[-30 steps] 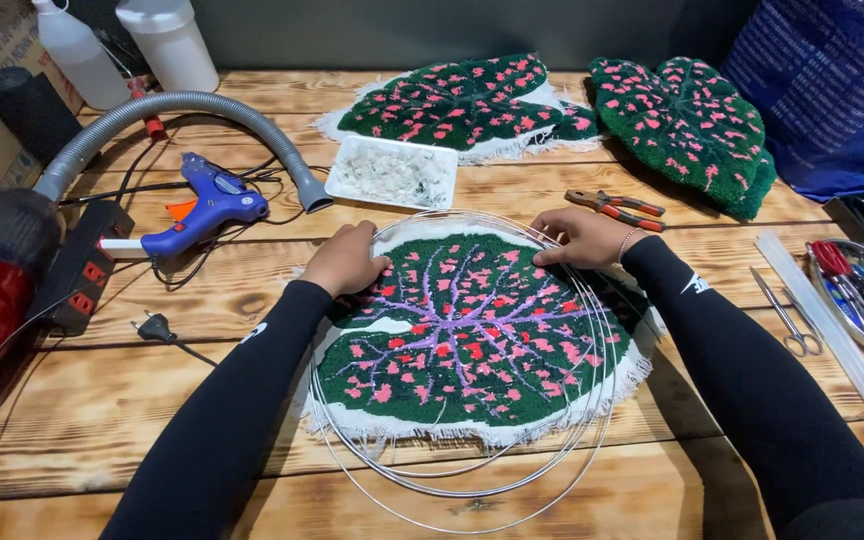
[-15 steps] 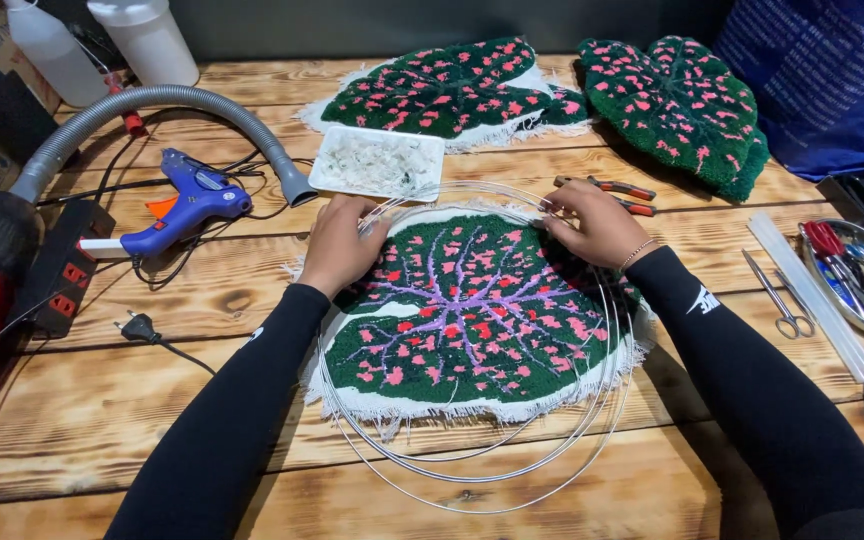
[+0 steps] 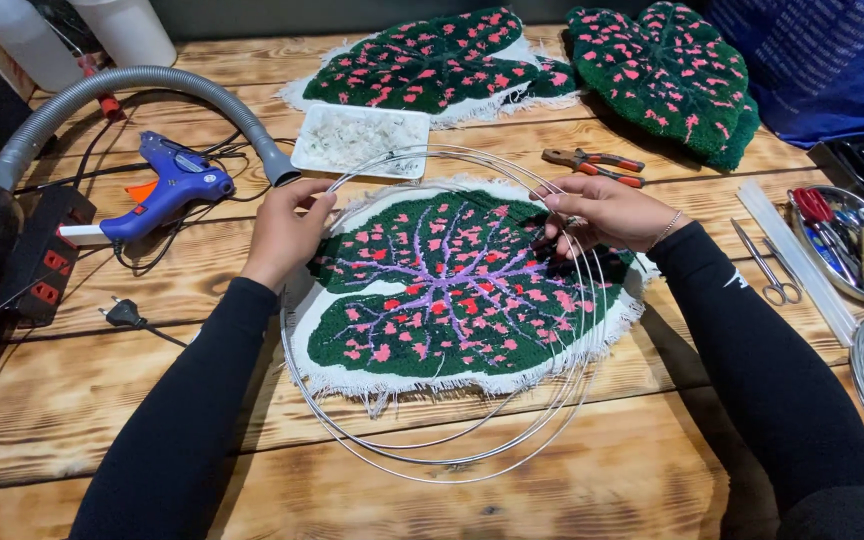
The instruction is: The person manually shapes and trims wires to reinforce a fabric leaf-shaped craft object.
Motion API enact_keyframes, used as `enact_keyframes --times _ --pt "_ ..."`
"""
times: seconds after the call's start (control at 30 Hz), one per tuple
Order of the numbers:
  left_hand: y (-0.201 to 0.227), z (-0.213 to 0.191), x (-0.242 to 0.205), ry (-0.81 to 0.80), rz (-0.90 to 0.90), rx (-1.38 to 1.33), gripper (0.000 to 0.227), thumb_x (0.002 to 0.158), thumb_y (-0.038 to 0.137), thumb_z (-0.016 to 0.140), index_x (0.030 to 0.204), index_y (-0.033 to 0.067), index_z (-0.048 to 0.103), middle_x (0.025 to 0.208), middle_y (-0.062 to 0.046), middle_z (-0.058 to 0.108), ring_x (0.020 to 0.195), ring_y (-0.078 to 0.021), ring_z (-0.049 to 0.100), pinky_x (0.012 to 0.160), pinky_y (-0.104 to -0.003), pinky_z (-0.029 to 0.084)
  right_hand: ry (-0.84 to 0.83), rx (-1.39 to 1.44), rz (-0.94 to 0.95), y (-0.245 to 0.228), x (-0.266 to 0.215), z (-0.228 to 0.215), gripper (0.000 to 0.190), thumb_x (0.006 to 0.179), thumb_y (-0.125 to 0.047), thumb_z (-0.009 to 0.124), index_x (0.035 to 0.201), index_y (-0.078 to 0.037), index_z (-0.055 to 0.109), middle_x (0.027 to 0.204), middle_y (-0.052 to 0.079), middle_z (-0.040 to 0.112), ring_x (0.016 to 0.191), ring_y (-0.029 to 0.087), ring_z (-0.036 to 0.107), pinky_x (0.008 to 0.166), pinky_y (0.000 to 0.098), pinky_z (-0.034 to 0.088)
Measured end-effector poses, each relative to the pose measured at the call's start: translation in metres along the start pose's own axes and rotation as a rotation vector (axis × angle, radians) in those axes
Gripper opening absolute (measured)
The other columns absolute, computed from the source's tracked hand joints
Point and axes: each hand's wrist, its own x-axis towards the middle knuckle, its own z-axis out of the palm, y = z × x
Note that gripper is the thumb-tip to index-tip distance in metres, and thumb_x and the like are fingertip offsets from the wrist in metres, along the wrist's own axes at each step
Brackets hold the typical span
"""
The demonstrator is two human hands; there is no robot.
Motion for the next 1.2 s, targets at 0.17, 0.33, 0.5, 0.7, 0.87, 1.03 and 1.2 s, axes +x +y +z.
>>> enact_keyframes --times 0.17,0.33,0.5,0.7,0.87,1.03,1.2 --pt "0.003 -0.014 -0.009 0.017 -0.149 -0.160 0.029 0.097 0.021 0.071 0.119 0.0026 0.076 0.086 -0.004 0.071 0.074 -0.0067 0.059 0.066 -0.025 0.048 0.041 0.143 0.005 0.002 -0.026 0.009 0.044 0.104 -0.032 0.047 0.141 -0.010 0.051 0.095 0.008 0.070 0.080 0.016 0.074 0.070 0.0323 0.062" --pt "0.024 -0.021 -0.016 0.009 -0.134 -0.114 0.029 0.097 0.022 0.071 0.117 0.0011 0.076 0.083 -0.006 0.072 0.072 -0.0076 0.060 0.064 -0.025 0.048 0.196 -0.084 -0.081 0.012 -0.030 0.009 0.040 0.103 -0.026 0.048 0.141 -0.013 0.054 0.095 0.006 0.071 0.077 0.017 0.073 0.067 0.0330 0.060" --pt "0.037 -0.018 -0.019 -0.068 0.028 0.174 0.028 0.097 0.026 0.068 0.111 0.0036 0.077 0.091 -0.016 0.077 0.080 -0.0239 0.074 0.074 -0.035 0.054 0.361 -0.746 -0.246 0.020 -0.029 -0.006 0.030 0.101 -0.025 0.058 0.123 -0.010 0.071 0.079 0.009 0.066 0.062 0.013 0.056 0.058 0.0323 0.049" --pt "0.049 -0.027 -0.024 -0.114 0.184 0.277 0.029 0.096 0.027 0.067 0.111 0.0042 0.077 0.092 -0.020 0.075 0.084 -0.0353 0.073 0.078 -0.043 0.055 0.442 -0.856 -0.256 -0.014 -0.053 0.025 0.031 0.104 -0.030 0.058 0.119 -0.007 0.072 0.072 0.009 0.064 0.061 0.019 0.056 0.059 0.0367 0.045" --pt "0.059 -0.051 -0.023 -0.239 0.255 0.360 0.028 0.098 0.027 0.066 0.111 0.0055 0.078 0.089 -0.019 0.074 0.084 -0.0359 0.070 0.076 -0.044 0.053 0.367 -0.909 -0.351 0.000 -0.055 0.000 0.032 0.102 -0.030 0.058 0.119 -0.007 0.074 0.083 0.008 0.073 0.070 0.020 0.065 0.066 0.0347 0.051" --pt "0.061 -0.074 -0.018 -0.405 0.306 0.492 0.030 0.096 0.032 0.067 0.112 0.0097 0.079 0.087 -0.017 0.074 0.083 -0.0342 0.068 0.076 -0.045 0.051 0.230 -0.920 -0.383 0.009 -0.053 -0.008 0.033 0.098 -0.029 0.062 0.121 -0.007 0.073 0.100 0.008 0.080 0.082 0.018 0.075 0.075 0.0327 0.057" --pt "0.075 -0.098 -0.011 -0.558 0.228 0.550 0.033 0.092 0.040 0.069 0.111 0.0145 0.081 0.088 -0.012 0.075 0.076 -0.0276 0.070 0.070 -0.042 0.054 0.168 -0.850 -0.296 0.005 -0.047 0.003 0.034 0.099 -0.029 0.060 0.122 -0.009 0.074 0.111 0.006 0.080 0.093 0.016 0.075 0.082 0.0313 0.058"
